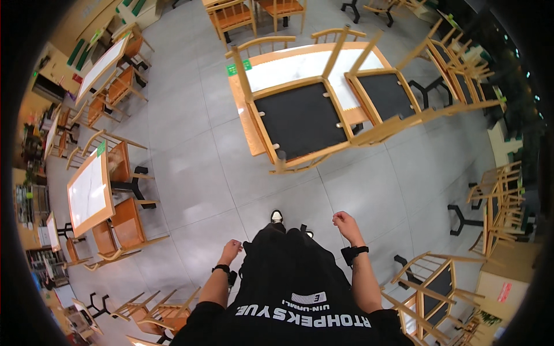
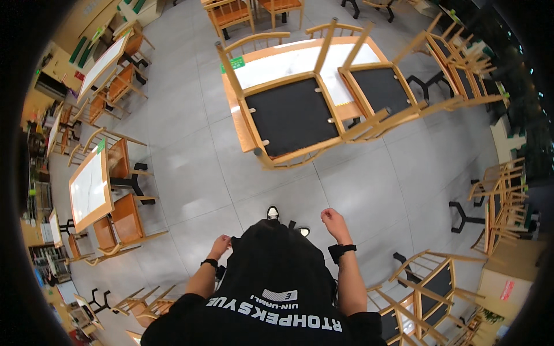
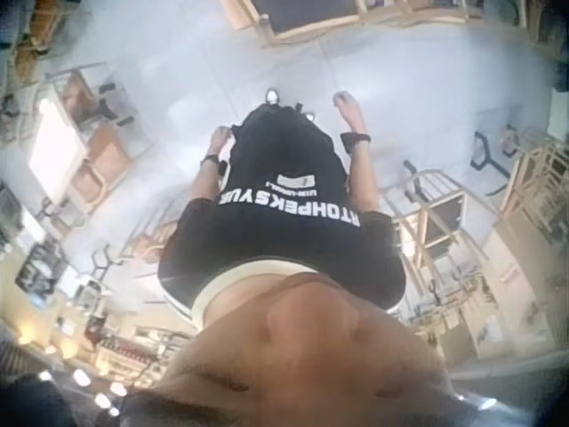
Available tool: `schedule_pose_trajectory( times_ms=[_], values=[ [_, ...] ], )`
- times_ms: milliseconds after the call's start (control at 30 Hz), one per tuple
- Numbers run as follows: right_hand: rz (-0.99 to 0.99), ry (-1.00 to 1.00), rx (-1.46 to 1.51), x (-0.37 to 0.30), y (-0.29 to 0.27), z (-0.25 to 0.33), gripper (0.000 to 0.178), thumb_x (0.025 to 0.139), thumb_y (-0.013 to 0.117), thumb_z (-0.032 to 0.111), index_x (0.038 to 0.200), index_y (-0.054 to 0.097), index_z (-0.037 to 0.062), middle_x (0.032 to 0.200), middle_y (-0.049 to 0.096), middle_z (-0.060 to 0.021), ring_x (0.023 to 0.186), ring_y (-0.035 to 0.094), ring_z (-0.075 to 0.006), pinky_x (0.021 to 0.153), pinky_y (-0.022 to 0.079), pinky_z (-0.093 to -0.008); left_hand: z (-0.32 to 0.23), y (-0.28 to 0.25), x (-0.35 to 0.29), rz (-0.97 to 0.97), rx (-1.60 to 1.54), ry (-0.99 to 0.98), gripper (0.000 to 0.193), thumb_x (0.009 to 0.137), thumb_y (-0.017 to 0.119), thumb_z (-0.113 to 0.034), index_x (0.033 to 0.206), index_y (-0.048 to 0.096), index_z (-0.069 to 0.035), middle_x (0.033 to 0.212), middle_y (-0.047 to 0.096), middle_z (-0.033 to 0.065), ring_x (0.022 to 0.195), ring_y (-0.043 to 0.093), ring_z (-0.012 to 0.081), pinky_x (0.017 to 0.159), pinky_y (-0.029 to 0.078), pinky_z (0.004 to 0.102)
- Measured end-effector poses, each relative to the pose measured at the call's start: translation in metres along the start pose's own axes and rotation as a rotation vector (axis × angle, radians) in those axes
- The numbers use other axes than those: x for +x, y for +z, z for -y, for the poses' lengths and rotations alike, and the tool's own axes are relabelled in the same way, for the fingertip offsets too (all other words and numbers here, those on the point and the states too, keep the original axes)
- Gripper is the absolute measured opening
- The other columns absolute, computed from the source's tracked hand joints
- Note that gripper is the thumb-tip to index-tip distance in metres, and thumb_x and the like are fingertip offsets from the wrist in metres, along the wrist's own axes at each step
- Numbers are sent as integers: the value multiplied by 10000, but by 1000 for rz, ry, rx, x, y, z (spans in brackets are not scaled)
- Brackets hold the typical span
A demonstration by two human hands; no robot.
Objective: The person repeatedly picks up wooden chairs from tables and the floor, flips them upright, and places them under tables in a restaurant setting. The person handles the chairs one at a time, moving between different tables to organize the seating area.
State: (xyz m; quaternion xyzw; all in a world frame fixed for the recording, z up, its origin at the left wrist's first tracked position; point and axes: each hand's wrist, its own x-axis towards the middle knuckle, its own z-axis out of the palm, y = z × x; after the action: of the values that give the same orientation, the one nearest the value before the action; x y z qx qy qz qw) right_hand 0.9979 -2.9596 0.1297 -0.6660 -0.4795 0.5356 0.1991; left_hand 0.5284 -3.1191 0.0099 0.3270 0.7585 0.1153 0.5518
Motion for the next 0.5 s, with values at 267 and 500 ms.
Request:
schedule_pose_trajectory(
  times_ms=[267, 500],
  values=[
    [235, -45, -158, 115, 46, 45, 295, 879, 580, 209, 1068, 608, -15, 867, 640, -44, 770, 589, -119, 701, 489, -268, 27, 29, 2, -30, 125, 82, 345, 883, 497, -321, 819, 631, -10, 704, 641, 155, 702, 632, 288, 652, 479, 384],
    [174, 48, -177, 206, 89, 17, 591, 818, 637, 265, 1285, 466, -56, 1024, 658, -176, 916, 631, -280, 824, 486, -336, 25, 25, -57, -213, -314, -229, 536, 956, 420, -431, 779, 659, 15, 721, 677, 125, 676, 652, 215, 628, 506, 339]
  ],
)
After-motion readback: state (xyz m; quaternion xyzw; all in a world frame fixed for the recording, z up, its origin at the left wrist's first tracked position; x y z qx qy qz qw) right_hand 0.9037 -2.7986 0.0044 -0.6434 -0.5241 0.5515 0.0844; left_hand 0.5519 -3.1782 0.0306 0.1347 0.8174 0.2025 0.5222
